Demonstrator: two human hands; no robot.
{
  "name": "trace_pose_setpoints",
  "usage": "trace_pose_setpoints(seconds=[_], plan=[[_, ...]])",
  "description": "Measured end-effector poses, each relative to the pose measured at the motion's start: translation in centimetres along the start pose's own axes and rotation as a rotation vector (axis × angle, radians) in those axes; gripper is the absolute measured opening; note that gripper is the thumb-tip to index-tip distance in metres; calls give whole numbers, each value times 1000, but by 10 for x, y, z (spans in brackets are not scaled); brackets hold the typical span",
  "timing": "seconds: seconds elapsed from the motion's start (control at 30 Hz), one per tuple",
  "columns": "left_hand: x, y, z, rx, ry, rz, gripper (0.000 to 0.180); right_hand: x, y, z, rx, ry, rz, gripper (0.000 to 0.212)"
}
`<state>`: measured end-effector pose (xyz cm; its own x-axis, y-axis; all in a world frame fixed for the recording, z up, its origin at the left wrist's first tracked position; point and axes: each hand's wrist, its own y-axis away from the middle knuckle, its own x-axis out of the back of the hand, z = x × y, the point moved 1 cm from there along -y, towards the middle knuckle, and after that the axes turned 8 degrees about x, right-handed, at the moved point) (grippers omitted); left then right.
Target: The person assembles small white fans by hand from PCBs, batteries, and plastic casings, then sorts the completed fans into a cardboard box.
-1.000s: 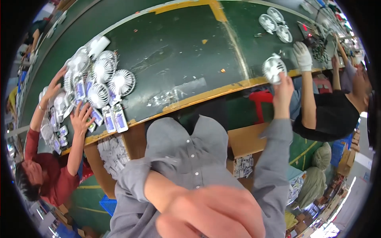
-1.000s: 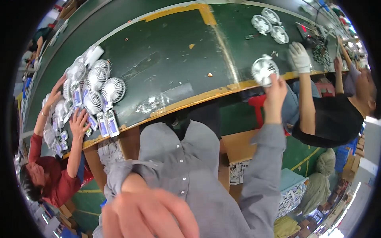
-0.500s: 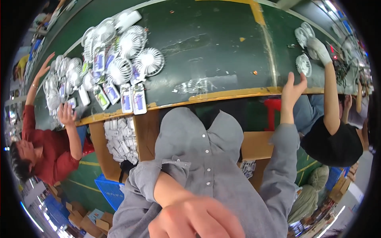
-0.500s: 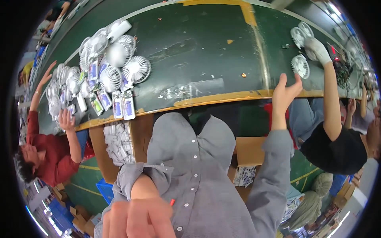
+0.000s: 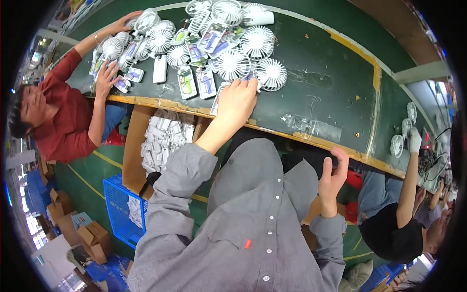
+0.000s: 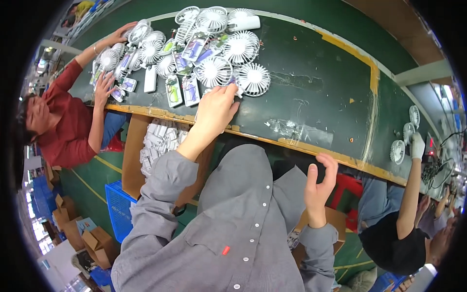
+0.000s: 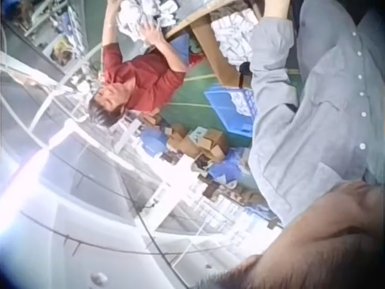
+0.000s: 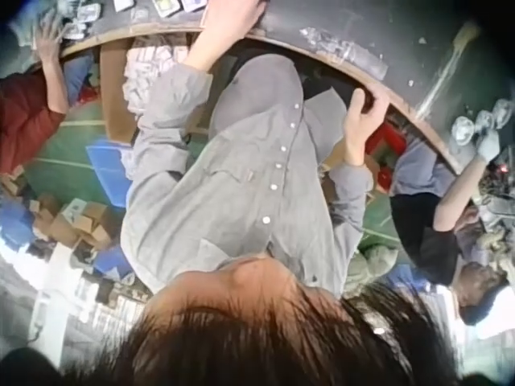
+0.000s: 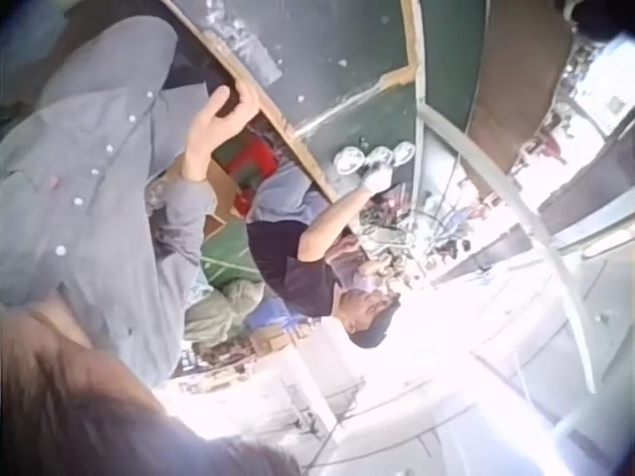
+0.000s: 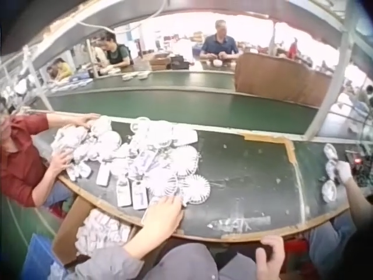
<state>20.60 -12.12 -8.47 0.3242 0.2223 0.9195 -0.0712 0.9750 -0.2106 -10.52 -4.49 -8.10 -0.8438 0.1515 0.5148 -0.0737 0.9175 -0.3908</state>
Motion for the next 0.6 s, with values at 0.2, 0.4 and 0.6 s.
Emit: trace_pose_setpoints(seconds=[0.2,0.4,0.6], plan=[[18,-25,10,121,791,-176,13,-3,1,-4,-41,-73,-35,14],[48,-36,88,257,1407,-438,18,-5,-31,-48,-32,-277,1,28],[79,-9,169,166,1796,-645,16,21,-61,-89,186,120,107,34]])
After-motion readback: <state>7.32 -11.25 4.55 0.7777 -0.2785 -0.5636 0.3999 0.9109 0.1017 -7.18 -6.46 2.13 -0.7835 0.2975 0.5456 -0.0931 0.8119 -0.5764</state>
